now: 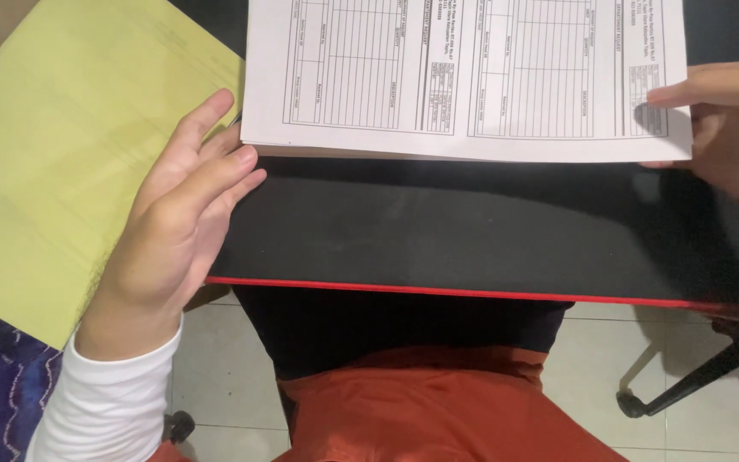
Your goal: Sorting and checking multi-part carbonless copy paper forms on a desk
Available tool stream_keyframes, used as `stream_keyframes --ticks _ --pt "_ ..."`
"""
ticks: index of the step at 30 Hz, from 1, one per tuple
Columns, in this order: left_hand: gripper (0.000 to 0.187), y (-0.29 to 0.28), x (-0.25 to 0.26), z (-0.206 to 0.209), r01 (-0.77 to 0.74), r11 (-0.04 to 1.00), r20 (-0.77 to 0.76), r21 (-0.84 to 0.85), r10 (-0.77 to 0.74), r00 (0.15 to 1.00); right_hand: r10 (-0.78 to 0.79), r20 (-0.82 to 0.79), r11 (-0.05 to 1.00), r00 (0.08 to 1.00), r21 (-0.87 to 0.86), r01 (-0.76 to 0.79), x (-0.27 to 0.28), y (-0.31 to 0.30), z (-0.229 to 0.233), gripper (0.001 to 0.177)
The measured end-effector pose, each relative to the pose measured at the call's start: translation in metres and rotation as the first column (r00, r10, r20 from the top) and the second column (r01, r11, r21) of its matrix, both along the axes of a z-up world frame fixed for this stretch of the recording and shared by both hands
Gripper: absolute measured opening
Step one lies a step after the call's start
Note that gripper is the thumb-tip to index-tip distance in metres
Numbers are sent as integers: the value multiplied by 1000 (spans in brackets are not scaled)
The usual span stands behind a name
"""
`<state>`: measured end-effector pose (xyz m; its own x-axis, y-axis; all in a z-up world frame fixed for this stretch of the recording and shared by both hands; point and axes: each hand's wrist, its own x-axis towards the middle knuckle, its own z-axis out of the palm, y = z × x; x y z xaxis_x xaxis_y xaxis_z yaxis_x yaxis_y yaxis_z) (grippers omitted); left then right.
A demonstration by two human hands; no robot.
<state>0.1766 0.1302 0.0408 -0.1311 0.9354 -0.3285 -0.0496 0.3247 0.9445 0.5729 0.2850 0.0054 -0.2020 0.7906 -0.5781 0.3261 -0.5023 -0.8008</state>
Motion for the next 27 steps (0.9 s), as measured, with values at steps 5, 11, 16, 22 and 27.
stream_keyframes --ticks 5,11,16,22,27 --pt "77 -2 -2 -2 -6 1000 44 22 6 999 -41 77 992 996 119 32 21 16 -33 37" --pt "78 -2 -1 1 20 1000 50 19 -21 999 529 333 367 781 740 -564 65 9 -47 109" --pt "73 -2 0 0 25 999 45 23 -26 999 -55 150 992 987 123 37 -20 -12 11 45" --pt "70 -2 3 2 -8 1000 38 2 8 999 -11 103 963 995 268 -17 -15 -12 10 44" --pt "68 -2 2 3 2 1000 45 3 -2 999 -90 31 967 995 242 80 -7 -4 0 33"
